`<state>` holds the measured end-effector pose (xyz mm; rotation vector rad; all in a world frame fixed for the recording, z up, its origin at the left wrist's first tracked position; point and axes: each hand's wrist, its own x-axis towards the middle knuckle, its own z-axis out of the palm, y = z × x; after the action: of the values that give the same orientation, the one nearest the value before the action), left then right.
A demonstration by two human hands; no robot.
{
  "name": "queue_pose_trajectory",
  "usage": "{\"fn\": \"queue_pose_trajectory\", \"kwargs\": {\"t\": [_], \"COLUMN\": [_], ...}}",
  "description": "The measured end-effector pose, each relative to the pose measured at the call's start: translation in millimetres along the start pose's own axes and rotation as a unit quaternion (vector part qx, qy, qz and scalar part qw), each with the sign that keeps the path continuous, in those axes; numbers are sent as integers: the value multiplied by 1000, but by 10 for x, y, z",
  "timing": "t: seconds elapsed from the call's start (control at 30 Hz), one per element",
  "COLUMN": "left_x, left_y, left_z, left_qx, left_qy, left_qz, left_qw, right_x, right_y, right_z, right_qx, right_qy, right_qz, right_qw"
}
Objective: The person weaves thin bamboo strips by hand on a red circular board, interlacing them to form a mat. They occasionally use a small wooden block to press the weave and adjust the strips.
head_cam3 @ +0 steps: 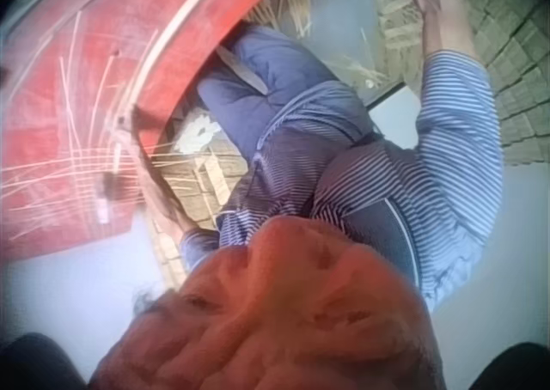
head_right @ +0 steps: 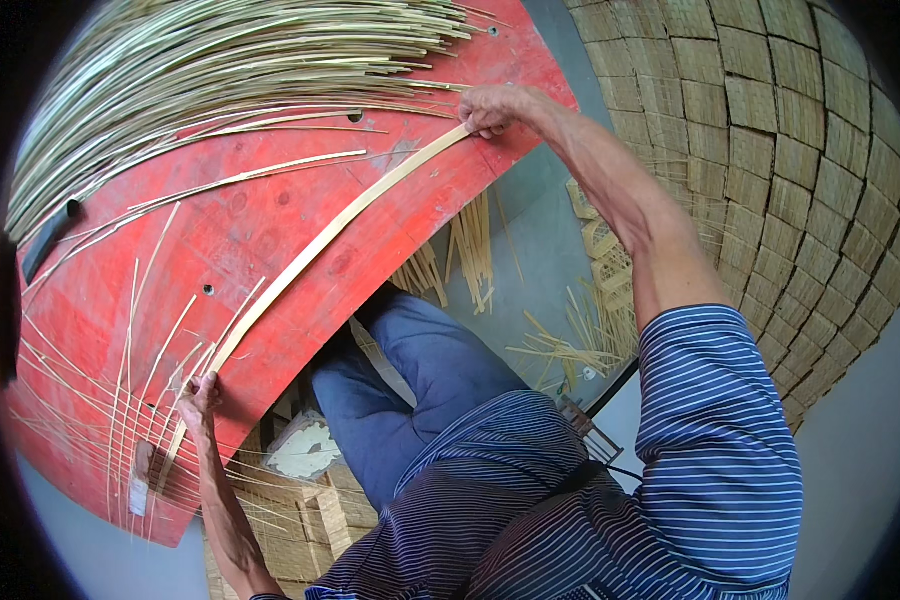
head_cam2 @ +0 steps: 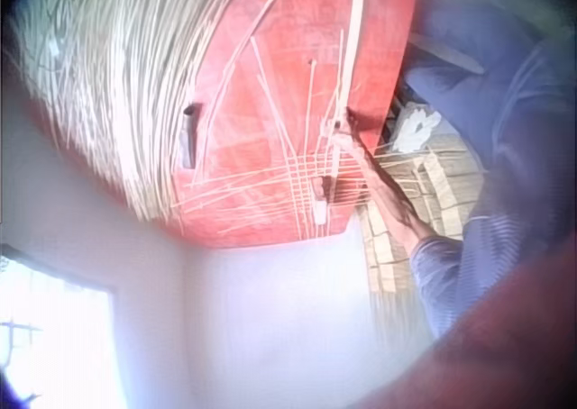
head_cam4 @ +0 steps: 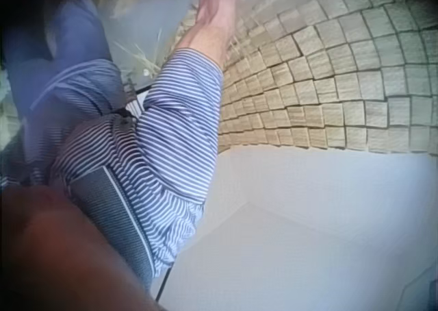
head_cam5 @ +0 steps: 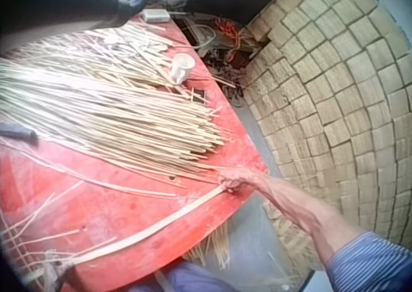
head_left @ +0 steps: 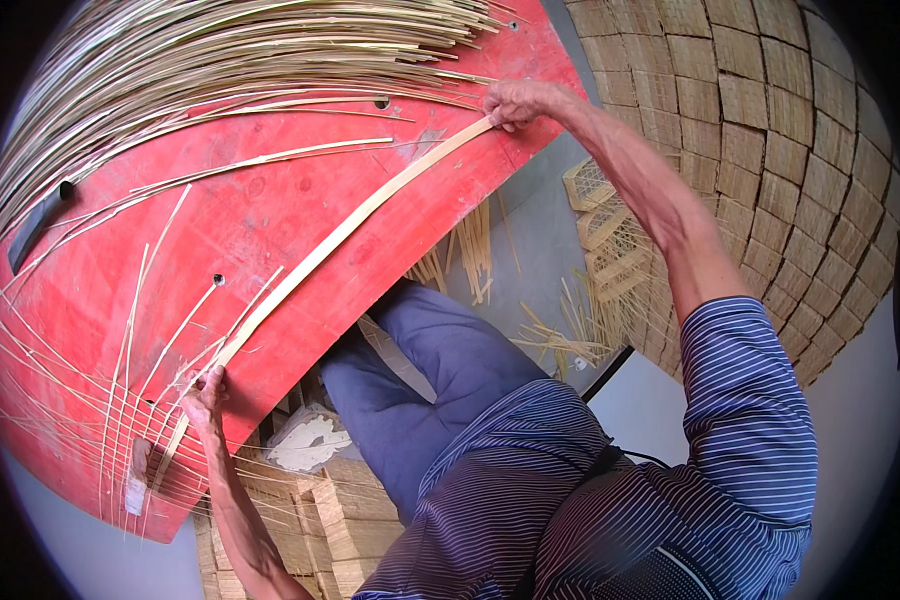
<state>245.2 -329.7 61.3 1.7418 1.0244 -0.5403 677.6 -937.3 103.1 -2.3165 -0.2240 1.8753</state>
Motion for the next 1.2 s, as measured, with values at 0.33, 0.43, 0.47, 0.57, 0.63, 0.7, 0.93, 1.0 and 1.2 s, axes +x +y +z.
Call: {"fn": "queue_pose_trajectory", "kwargs": {"t": [0.33,0.43,0.47,0.57,0.63,0.7,0.93,1.0,1.2], "left_x": [32,39,48,66,75,85,70,66,39], "left_y": [24,-18,-24,-81,-140,-152,-26,-60,-54], "left_z": [60,19,28,-4,-48,-46,40,-58,-81], "left_qx": [-20,-9,-8,-10,-23,-27,-11,-13,1], "left_qy": [-15,-6,-9,-11,-12,-11,-26,-11,-17], "left_qz": [15,-5,-2,2,1,-2,9,12,32], "left_qw": [1000,1000,1000,1000,1000,1000,1000,1000,999], "right_x": [201,184,192,167,24,11,58,129,246], "right_y": [255,243,249,89,-151,-182,-168,-209,58], "right_z": [194,352,390,528,566,610,807,774,746], "right_qx": [-299,-268,-261,-230,-196,-199,-206,-190,-174], "right_qy": [208,254,272,305,302,323,401,420,450], "right_qz": [-245,-165,-135,-53,-4,0,-3,-24,-79], "right_qw": [898,915,916,923,933,925,893,887,872]}}
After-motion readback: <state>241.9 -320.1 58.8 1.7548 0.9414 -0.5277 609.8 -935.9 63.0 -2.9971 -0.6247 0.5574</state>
